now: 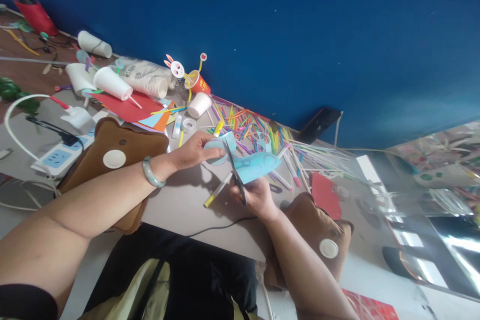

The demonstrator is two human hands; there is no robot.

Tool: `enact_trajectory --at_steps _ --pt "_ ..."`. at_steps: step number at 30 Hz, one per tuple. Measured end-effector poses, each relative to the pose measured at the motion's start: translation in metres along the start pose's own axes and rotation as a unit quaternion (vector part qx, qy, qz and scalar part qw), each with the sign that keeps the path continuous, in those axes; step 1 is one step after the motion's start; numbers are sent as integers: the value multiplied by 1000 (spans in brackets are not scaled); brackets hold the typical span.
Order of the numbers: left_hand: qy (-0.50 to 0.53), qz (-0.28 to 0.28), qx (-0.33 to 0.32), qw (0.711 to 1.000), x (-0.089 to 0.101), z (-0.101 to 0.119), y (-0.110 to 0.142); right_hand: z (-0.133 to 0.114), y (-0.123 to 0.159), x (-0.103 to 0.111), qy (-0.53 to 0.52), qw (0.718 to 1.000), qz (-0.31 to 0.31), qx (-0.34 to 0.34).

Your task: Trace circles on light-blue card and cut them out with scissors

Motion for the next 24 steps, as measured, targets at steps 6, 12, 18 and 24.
enact_trajectory --at_steps 6,12,18,24 --pt "-10 -9 3 1000 0 1 0 -4 0 4 23 1000 -5 12" --pt "-20 -22 -2 1000 0 3 1 -11 -2 4 3 999 -44 31" --pt "-22 -30 2 999 0 4 1 -10 -1 7 10 999 -39 19" --pt "-25 -35 -4 999 0 4 1 -11 -2 9 0 999 -39 13"
Point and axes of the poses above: each hand's wrist, its own y-axis away from the middle knuckle, its own x-axis out of the back of the hand, z = x × y, the point moved 7 cm from there along -y, towards the middle knuckle, and after that the axes turned 9 degrees about -z, right-handed, at the moved point
